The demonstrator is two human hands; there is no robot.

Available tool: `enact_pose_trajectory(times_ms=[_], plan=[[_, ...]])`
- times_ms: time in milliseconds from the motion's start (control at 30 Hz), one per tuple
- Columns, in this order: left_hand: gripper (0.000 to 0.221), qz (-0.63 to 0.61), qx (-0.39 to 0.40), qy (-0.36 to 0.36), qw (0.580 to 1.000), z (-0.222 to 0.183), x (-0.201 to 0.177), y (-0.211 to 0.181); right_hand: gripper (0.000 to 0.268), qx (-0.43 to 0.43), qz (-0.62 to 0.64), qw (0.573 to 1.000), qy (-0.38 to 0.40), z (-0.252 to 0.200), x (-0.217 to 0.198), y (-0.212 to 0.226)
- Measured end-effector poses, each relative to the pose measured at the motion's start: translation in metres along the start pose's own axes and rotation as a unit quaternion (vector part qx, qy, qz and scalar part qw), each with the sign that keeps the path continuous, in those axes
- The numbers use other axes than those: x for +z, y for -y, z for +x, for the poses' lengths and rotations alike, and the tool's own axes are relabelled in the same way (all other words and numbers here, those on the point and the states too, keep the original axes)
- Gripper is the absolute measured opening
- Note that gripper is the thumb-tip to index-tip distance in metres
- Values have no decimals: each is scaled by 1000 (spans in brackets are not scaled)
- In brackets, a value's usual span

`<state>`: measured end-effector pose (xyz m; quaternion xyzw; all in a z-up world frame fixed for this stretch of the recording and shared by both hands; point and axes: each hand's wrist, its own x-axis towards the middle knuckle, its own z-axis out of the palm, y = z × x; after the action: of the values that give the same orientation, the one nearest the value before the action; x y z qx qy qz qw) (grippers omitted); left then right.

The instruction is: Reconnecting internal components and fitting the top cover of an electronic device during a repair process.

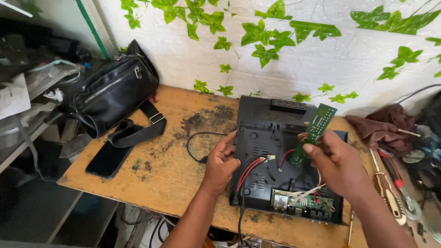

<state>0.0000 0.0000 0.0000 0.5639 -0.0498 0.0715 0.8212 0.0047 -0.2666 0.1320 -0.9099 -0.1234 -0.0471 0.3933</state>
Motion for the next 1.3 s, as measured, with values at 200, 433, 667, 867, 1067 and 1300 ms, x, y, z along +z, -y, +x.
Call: enact_pose_trajectory(times_ms=[200, 433, 667, 867, 1067, 1300], plan=[[73, -19, -14, -1, 1000, 1, -1, 2, 44, 161, 178, 970, 44, -2, -9, 49], [74, -17, -32, -11, 999, -2, 3, -8, 23, 133, 458, 878, -43, 15, 20, -35], [75, -25, -20, -10, 999, 1, 3, -4, 22, 167, 464, 852, -177, 21, 26, -48], [73, -27, -17, -3, 999, 1, 1, 3, 27, 183, 526, 800, -222, 25, 42, -52], [76, -48, 20, 4, 999, 3, -4, 9, 26, 170, 525, 802, -228, 22, 50, -53], [82, -74, 44, 14, 996, 5, -4, 18, 44, 144, 286, 914, -248, 15, 43, -54]])
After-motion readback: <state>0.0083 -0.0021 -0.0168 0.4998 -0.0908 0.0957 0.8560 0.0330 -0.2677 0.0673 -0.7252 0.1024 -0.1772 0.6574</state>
